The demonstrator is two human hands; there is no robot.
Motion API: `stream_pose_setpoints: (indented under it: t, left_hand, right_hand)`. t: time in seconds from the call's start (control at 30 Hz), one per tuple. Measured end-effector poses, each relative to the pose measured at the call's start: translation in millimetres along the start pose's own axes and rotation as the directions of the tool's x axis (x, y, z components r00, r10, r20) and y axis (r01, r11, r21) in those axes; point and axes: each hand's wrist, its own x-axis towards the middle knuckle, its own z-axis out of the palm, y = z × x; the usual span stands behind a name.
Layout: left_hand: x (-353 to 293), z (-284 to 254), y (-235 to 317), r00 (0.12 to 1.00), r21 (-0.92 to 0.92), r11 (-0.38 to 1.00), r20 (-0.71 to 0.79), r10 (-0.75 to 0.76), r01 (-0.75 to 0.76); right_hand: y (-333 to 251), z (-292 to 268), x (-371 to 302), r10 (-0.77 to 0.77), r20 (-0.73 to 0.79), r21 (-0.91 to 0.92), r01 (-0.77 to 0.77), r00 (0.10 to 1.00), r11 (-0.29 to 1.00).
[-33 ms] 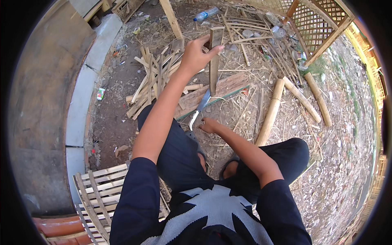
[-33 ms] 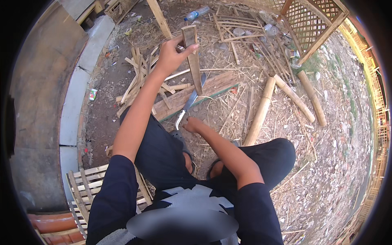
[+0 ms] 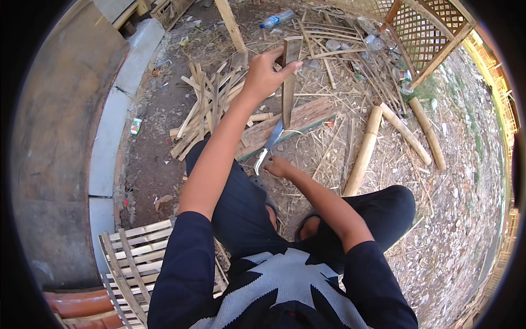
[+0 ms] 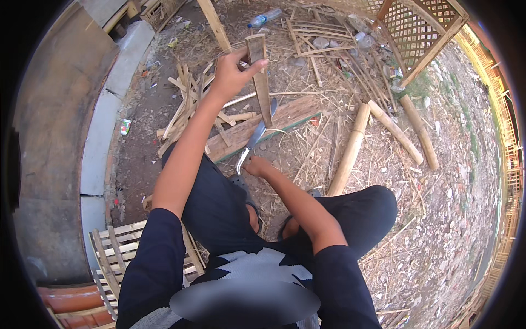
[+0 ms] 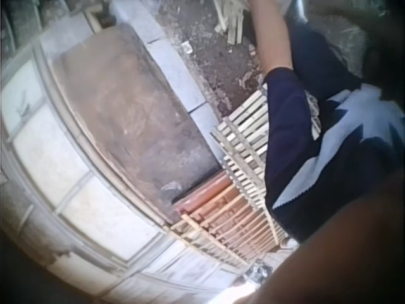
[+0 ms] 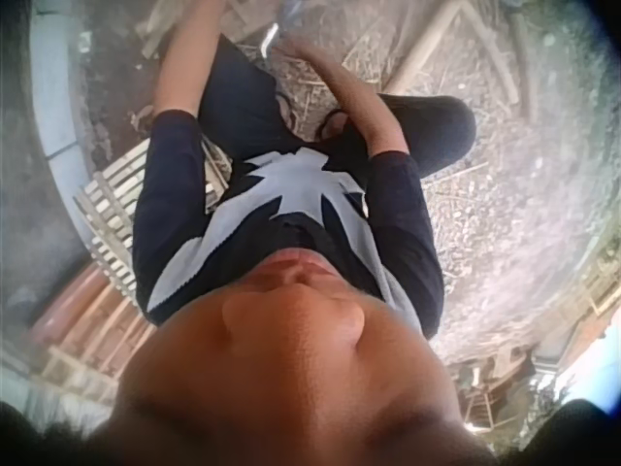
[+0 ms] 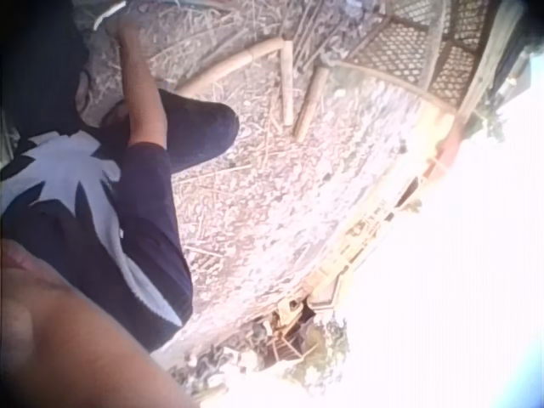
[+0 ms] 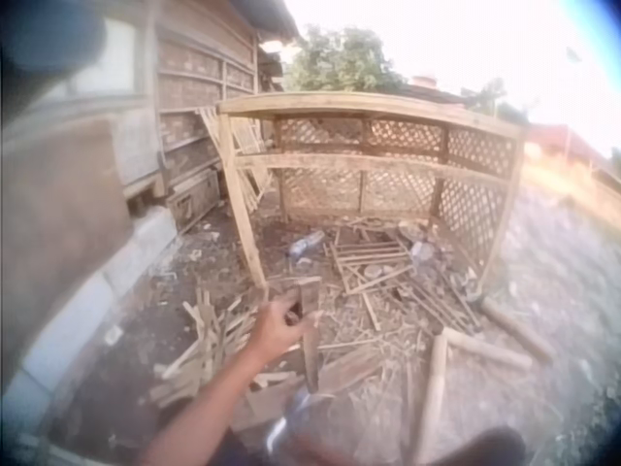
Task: The person splits bamboo pieces lengthwise using a machete, striking the blade with a bamboo club, and pulls the split strips apart by hand.
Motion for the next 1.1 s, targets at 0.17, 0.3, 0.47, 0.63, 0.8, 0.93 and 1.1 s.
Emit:
stream_pose_setpoints:
  t: [0.17,0.3,0.47,0.63,0.8,0.93,1.1]
  left_hand:
    - [-6,-8,-4,0.998,-0.043,0.999,-0.051,0.026,-0.028]
    - [-6,-18,-24,0.999,-0.003,1.000,-0.046,0.015,-0.015]
    - [9,-18,-40,0.997,0.019,0.999,-0.058,0.046,-0.045]
    - [20,-13,-49,0.999,0.041,0.999,0.027,-0.030,0.029]
    - [26,-15,-67,0.998,0.081,0.995,-0.018,0.058,-0.056]
    - [34,-8,-58,0.998,-0.115,0.993,-0.060,0.010,-0.017]
    - [26,-17,-62,0.980,-0.175,0.979,-0.187,0.071,-0.104]
  right_hand:
    - [-11,63,7,0.160,0.300,0.788,-0.339,0.940,0.514]
    - [-4,87,11,0.208,0.262,0.755,-0.334,0.942,0.565]
    - [-1,69,64,0.248,0.207,0.851,-0.299,0.946,0.431]
    - [-8,48,110,0.219,0.224,0.931,-0.275,0.950,0.241]
    - [-2,50,139,0.304,0.247,0.934,-0.309,0.920,0.177]
    - [34,50,153,0.250,0.262,0.931,-0.312,0.932,0.190]
    - [50,31,135,0.306,0.170,0.914,-0.266,0.937,0.307]
